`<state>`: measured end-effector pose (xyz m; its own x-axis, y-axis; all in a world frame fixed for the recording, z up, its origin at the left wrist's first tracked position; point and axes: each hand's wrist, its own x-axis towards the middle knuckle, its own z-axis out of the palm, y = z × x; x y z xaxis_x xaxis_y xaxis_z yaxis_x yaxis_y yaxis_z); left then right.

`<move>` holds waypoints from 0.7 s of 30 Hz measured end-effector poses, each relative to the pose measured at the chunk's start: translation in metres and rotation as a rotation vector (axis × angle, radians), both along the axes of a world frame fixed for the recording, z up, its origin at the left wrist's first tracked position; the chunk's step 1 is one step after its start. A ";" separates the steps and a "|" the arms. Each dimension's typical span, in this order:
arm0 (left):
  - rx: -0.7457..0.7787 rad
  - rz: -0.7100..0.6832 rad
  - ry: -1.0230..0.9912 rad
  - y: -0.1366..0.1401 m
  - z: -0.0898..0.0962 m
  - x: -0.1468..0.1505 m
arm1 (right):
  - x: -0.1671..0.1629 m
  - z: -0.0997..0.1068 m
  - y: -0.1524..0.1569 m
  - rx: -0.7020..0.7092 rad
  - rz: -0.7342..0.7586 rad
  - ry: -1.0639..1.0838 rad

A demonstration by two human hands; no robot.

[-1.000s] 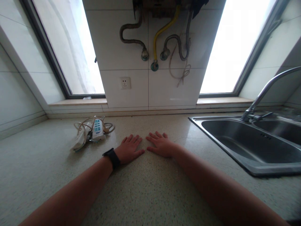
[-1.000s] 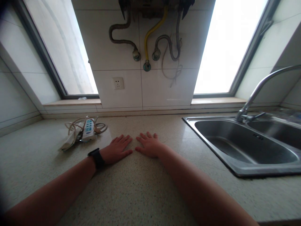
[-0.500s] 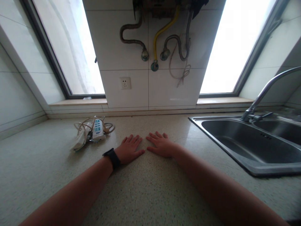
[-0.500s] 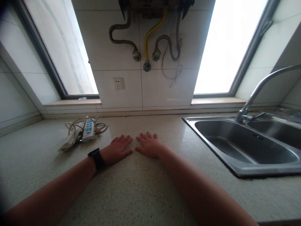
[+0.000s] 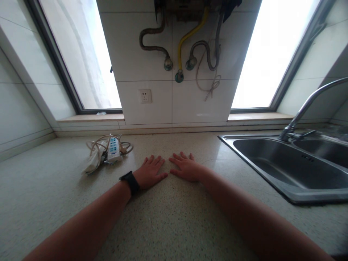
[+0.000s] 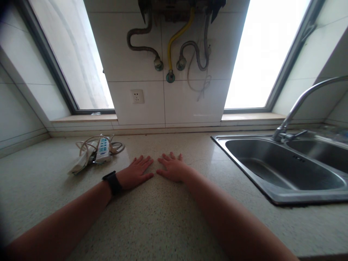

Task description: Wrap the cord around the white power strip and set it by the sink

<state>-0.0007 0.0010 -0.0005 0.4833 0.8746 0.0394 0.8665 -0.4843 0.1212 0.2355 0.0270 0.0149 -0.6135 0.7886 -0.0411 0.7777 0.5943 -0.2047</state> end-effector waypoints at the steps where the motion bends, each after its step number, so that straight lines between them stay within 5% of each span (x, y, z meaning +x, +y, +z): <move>1: 0.002 0.000 0.003 0.000 0.000 0.000 | 0.000 0.000 0.000 0.000 0.001 -0.004; 21: 0.016 0.000 0.007 -0.001 0.000 0.000 | 0.001 -0.001 0.001 0.016 -0.006 -0.014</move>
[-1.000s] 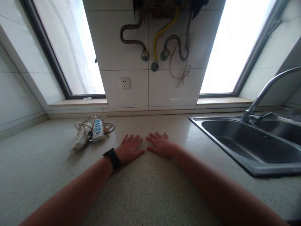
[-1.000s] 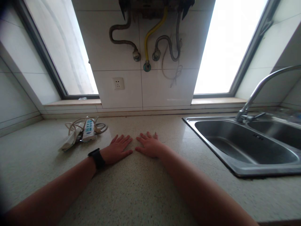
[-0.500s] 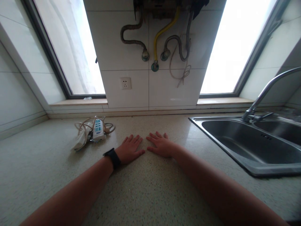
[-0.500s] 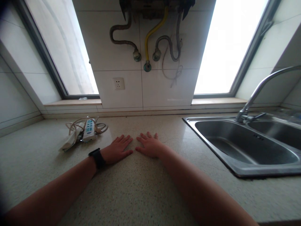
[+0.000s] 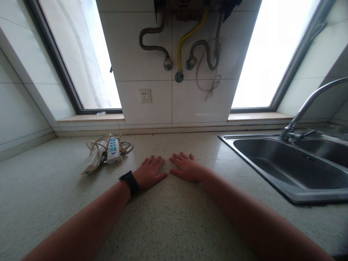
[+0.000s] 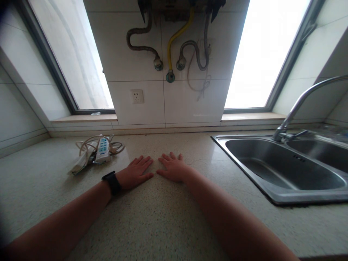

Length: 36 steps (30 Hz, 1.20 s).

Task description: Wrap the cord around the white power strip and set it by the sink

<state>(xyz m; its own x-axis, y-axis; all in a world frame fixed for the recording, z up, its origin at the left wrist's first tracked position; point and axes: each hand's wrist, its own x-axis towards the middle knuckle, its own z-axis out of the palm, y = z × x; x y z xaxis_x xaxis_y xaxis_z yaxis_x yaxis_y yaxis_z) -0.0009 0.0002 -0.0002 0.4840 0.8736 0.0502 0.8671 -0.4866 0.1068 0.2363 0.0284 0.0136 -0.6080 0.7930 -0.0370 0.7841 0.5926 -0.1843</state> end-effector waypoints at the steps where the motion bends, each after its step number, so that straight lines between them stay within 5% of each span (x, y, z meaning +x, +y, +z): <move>1: -0.003 0.001 0.002 0.000 0.000 0.000 | 0.000 0.000 0.000 0.001 0.002 -0.002; 20: 0.000 -0.010 -0.005 0.002 -0.001 -0.002 | 0.001 0.000 0.001 0.021 0.002 -0.008; 36: 0.156 -0.043 -0.023 -0.003 0.020 -0.001 | -0.001 0.001 -0.001 0.069 -0.062 0.011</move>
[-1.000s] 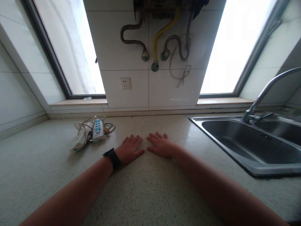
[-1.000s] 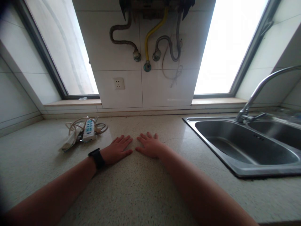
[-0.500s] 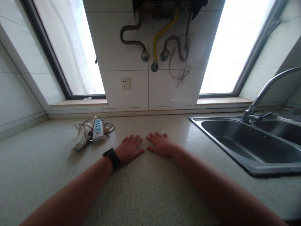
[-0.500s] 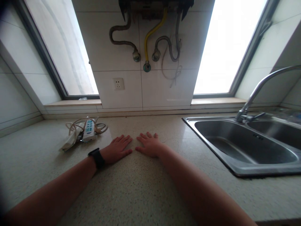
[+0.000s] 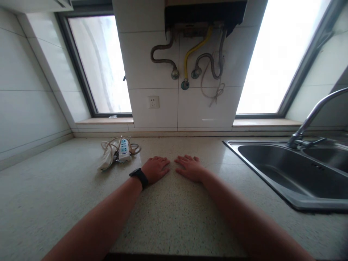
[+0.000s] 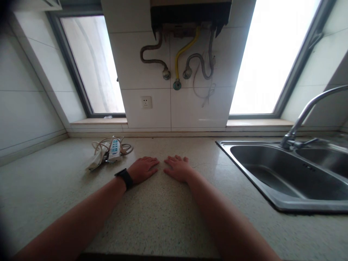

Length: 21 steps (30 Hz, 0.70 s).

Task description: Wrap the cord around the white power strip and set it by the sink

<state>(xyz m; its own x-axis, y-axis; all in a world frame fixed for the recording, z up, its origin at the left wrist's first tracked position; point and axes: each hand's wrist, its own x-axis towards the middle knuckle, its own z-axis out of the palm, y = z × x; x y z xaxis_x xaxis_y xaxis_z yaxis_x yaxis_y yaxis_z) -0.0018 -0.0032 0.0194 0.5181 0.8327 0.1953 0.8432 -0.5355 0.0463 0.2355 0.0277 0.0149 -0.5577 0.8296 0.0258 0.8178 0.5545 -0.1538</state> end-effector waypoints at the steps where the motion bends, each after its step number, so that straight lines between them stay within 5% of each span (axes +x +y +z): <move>1: 0.024 -0.011 0.001 -0.002 0.001 0.002 | 0.000 0.000 0.000 0.005 -0.004 -0.001; 21: 0.429 -0.274 0.206 -0.034 -0.003 0.048 | -0.001 -0.009 -0.002 0.075 -0.033 0.023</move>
<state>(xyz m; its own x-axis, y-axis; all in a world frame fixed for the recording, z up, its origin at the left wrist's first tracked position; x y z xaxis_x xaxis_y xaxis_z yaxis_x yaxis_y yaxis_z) 0.0462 -0.0373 0.0167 0.7680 0.5300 0.3595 0.6390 -0.6713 -0.3756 0.2346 0.0259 0.0056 -0.5289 0.8427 0.1007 0.8325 0.5382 -0.1315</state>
